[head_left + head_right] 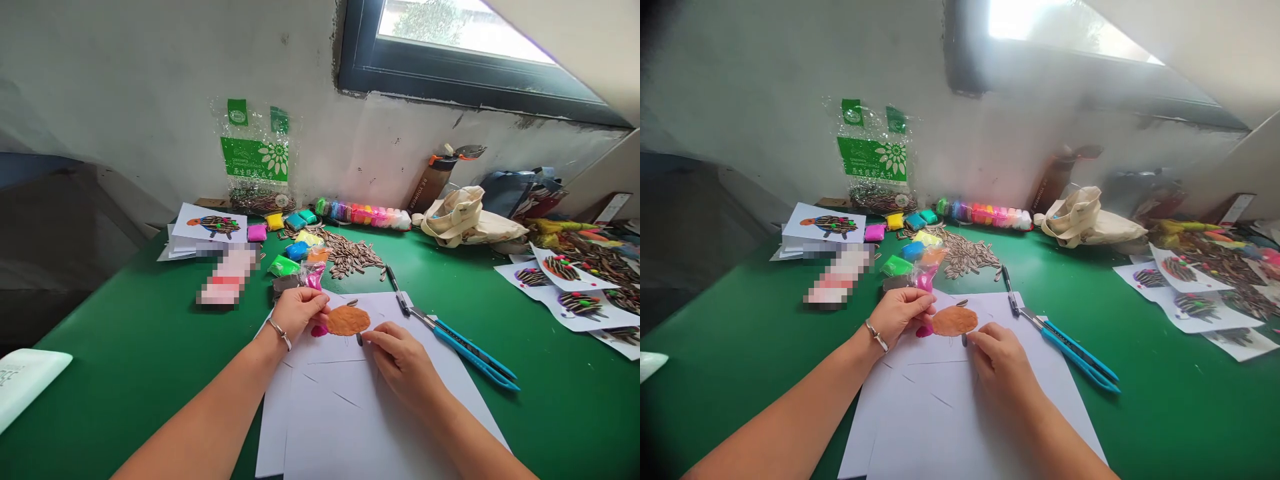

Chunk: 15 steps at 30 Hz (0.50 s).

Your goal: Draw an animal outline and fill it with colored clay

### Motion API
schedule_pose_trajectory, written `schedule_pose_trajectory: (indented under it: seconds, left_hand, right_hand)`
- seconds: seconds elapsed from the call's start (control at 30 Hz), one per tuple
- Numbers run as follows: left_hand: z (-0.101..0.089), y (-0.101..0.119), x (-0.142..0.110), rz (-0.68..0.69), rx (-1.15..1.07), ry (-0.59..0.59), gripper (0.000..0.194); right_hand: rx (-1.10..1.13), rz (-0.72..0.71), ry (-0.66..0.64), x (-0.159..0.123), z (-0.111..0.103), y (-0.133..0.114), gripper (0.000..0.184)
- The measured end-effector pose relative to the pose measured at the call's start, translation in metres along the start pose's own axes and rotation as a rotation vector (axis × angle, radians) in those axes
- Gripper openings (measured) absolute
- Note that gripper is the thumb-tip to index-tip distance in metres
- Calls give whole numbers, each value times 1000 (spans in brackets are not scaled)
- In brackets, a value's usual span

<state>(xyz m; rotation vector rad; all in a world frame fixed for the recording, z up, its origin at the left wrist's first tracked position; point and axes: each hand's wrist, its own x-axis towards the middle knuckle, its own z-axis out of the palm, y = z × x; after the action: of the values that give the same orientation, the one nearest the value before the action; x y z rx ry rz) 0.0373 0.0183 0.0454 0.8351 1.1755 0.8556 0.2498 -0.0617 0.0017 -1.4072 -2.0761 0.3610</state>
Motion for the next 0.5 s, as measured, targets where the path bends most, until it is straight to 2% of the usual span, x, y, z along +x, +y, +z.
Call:
schedule_pose_trajectory:
  seconds: [0.33, 0.5]
  left_hand:
    - [0, 3, -7, 10, 0, -61, 34]
    - [1, 0, -7, 35, 4, -117, 41]
  right_hand:
    - [75, 6, 43, -2, -1, 1, 29]
    - [96, -41, 106, 6, -10, -10, 30]
